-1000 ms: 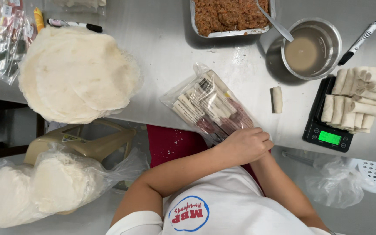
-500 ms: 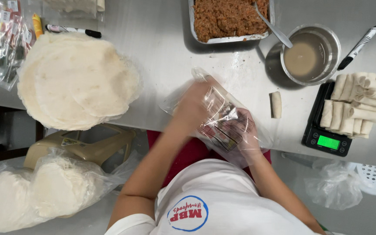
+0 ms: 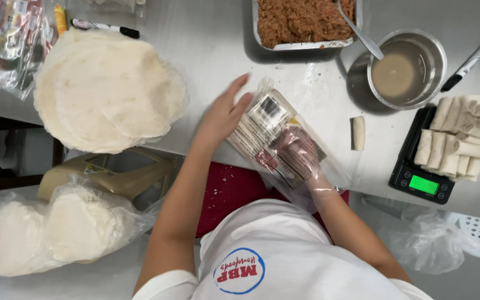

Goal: The person prepares lumpia by placing a filling from a metal tray onto a wrapper using a spoon, folding and rolling the wrapper, and then weighing the completed rolls on a digital scale before placing them into a plastic bag.

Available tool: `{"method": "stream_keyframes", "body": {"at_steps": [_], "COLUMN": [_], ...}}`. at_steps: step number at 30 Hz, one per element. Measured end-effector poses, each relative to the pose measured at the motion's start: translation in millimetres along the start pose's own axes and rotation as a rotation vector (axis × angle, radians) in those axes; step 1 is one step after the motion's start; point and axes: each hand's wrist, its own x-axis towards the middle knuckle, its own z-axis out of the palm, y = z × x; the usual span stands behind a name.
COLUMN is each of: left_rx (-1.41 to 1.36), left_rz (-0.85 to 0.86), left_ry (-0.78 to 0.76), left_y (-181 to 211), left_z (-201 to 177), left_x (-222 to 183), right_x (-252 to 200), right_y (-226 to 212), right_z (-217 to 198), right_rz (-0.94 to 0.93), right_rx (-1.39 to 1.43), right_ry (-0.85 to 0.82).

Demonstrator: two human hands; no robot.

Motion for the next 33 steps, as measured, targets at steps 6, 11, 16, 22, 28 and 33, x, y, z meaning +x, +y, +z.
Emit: {"method": "stream_keyframes", "body": {"at_steps": [6,11,16,22,28,33], "left_rx": [-0.202,-0.743,-0.785,-0.265,0.629,0.933], "left_rz": [-0.582,-0.321,-0.175,-0.191,0.298,0.363], "left_ry": [-0.012,-0.269,-0.294,-0.509,-0.288,-0.439], "left_y": [-48,-109,-133,-40,26,11], "left_z": [70,213,238,168,154,186], "left_x": [-113,-92,-95,-94,-8,67], "right_x": [-3,-1,-19,-79,-38,-20], "right_y": [7,18,1,-35,-11,-35], "right_z": [-8,18,30,12,3,17], "right_rz": [0.048,0.082,0.075,0.025,-0.061,-0.124], "right_rx": [-0.174,-0.301,-0.452,-0.626,-0.818,-0.991], "right_ry": [-0.058,-0.131,-0.169,-0.158,-0.118,-0.085]}}
